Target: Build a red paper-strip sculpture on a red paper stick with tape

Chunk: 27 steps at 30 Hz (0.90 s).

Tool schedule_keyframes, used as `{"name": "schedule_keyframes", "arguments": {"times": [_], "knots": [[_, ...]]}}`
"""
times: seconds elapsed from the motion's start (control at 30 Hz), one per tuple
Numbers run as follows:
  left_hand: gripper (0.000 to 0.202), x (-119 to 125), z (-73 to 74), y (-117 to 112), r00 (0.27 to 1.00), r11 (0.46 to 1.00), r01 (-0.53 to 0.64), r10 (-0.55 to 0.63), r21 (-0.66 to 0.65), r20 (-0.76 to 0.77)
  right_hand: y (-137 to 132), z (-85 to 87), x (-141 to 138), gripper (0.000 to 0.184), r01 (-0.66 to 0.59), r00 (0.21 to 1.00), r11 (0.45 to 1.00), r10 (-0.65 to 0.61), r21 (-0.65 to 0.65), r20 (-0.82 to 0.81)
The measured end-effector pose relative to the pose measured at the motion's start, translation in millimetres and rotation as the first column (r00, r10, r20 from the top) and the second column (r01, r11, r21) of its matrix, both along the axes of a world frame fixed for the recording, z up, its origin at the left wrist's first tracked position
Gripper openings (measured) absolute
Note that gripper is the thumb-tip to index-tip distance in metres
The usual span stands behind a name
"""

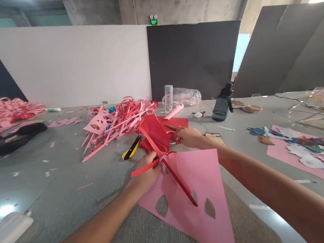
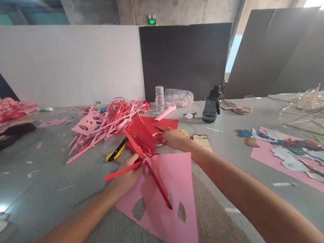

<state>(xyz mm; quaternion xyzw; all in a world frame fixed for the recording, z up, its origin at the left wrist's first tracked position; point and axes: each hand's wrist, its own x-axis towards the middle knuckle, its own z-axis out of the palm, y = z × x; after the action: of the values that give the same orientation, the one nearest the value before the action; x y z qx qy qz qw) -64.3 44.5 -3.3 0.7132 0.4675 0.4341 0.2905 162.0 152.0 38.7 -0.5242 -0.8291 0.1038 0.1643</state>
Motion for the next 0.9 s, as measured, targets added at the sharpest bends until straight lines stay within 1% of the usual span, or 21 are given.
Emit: {"name": "schedule_keyframes", "arguments": {"times": [0.07,0.13,0.23,0.27,0.3,0.33,0.37,0.4,0.43,0.47,0.5,0.53,0.67,0.77,0.83,0.9], "knots": [[0.009,-0.6,-1.2,0.4,0.997,1.0,0.015,-0.014,-0.011,0.07,-3.4,0.5,1.1,0.013,-0.017,1.0,0.999,0.017,0.051,-0.003],[0.007,-0.7,-3.0,1.2,0.996,1.0,0.028,-0.027,-0.01,0.084,-4.7,4.6,2.4,0.017,0.016,1.0,0.99,-0.013,0.138,-0.029],[0.009,-0.2,-6.0,3.2,0.999,0.999,0.038,-0.039,0.033,0.01,-6.3,19.8,4.0,0.026,0.12,0.99,0.95,-0.092,0.287,-0.108],[0.012,0.0,-6.8,3.9,0.999,0.998,0.043,-0.043,0.05,-0.008,-7.2,26.9,3.7,0.027,0.14,0.986,0.934,-0.101,0.327,-0.134],[0.015,0.1,-7.3,4.6,0.999,0.997,0.05,-0.049,0.065,-0.017,-8.2,34.5,2.5,0.027,0.136,0.985,0.921,-0.085,0.364,-0.152],[0.016,0.1,-7.6,5.1,0.998,0.996,0.055,-0.054,0.076,-0.019,-9.1,42.1,0.1,0.026,0.1,0.987,0.913,-0.041,0.396,-0.156],[0.017,0.2,-7.6,5.3,0.998,0.995,0.056,-0.054,0.082,-0.018,-9.7,48.9,-3.5,0.025,0.034,0.991,0.908,0.024,0.417,-0.134],[0.018,0.2,-7.2,5.4,0.998,0.995,0.055,-0.054,0.082,-0.017,-9.6,54.6,-8.1,0.024,-0.065,0.99,0.902,0.112,0.426,-0.086],[0.018,0.2,-6.6,5.1,0.999,0.996,0.053,-0.052,0.077,-0.017,-8.7,58.6,-13.5,0.024,-0.171,0.981,0.897,0.194,0.407,-0.015],[0.019,0.3,-5.9,4.7,0.999,0.996,0.051,-0.05,0.072,-0.017,-7.0,60.6,-19.2,0.025,-0.264,0.964,0.894,0.256,0.361,0.07],[0.02,0.4,-5.0,4.2,0.999,0.997,0.046,-0.045,0.069,-0.014,-4.7,60.7,-24.8,0.026,-0.317,0.948,0.894,0.291,0.317,0.129],[0.02,0.5,-4.2,3.6,0.999,0.996,0.047,-0.047,0.07,-0.009,-1.9,59.0,-29.8,0.025,-0.338,0.939,0.896,0.301,0.287,0.168],[0.018,0.4,-3.0,2.5,0.999,0.994,0.043,-0.044,0.097,0.015,8.1,45.6,-38.9,0.022,-0.323,0.933,0.913,0.263,0.251,0.244],[0.019,-0.8,-5.3,4.1,0.998,0.99,0.055,-0.054,0.128,-0.012,8.3,41.8,-36.4,0.021,-0.257,0.953,0.919,0.19,0.298,0.236],[0.019,-1.3,-7.7,5.7,0.998,0.986,0.06,-0.055,0.155,-0.038,4.5,43.2,-33.8,0.025,-0.195,0.972,0.911,0.132,0.362,0.193],[0.019,-1.3,-10.5,7.0,0.998,0.984,0.042,-0.034,0.173,-0.053,-1.6,44.6,-32.2,0.029,-0.168,0.981,0.898,0.112,0.406,0.16]]}}
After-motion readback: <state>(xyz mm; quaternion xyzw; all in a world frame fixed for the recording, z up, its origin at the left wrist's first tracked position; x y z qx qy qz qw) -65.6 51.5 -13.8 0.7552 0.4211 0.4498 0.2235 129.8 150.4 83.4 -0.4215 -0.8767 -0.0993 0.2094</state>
